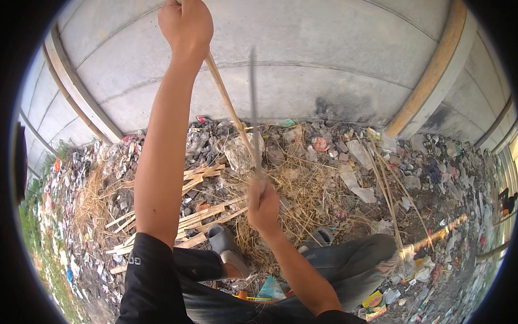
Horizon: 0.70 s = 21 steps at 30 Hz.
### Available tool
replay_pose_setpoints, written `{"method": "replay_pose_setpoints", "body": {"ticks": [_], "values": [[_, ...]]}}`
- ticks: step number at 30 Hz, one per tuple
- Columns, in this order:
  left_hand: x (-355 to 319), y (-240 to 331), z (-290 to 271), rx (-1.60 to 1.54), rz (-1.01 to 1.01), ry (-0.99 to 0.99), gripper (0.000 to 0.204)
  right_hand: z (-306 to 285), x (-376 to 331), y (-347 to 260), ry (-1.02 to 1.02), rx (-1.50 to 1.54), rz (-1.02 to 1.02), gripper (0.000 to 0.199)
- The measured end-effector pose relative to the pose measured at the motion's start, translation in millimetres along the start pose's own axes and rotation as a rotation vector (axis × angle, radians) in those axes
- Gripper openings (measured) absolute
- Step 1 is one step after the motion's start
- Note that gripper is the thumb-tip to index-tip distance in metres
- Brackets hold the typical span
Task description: The person sits on the ground and uses a large knife to split long bamboo sticks into thin strips. They hold the bamboo vertically and strike it with the knife to separate the fibers, repeating the process for multiple sticks.
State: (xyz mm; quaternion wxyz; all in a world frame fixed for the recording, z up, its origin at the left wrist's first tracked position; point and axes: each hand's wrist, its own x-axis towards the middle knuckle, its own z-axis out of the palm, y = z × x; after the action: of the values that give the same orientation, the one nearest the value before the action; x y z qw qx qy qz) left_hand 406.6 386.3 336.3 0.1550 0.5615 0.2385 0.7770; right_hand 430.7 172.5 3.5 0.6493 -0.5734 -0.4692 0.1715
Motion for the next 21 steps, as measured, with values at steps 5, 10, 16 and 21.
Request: {"method": "replay_pose_setpoints", "body": {"ticks": [5, 10, 16, 21], "values": [[6, 1, -21, -0.014, -0.167, -0.026, 0.066, -47, 30, -18, -0.07, 0.325, 0.857, 0.053], [-6, -9, -20, -0.266, -0.111, -0.122, 0.063, -87, 118, -168, 0.23, 0.474, 0.172, 0.061], [-11, -3, -2, -0.236, -0.107, -0.121, 0.062, -33, 78, -140, 0.504, 0.802, -0.411, 0.071], [-1, -4, -30, -0.27, -0.183, -0.109, 0.06, -13, -40, 19, 0.031, 0.394, 0.867, 0.049]]}}
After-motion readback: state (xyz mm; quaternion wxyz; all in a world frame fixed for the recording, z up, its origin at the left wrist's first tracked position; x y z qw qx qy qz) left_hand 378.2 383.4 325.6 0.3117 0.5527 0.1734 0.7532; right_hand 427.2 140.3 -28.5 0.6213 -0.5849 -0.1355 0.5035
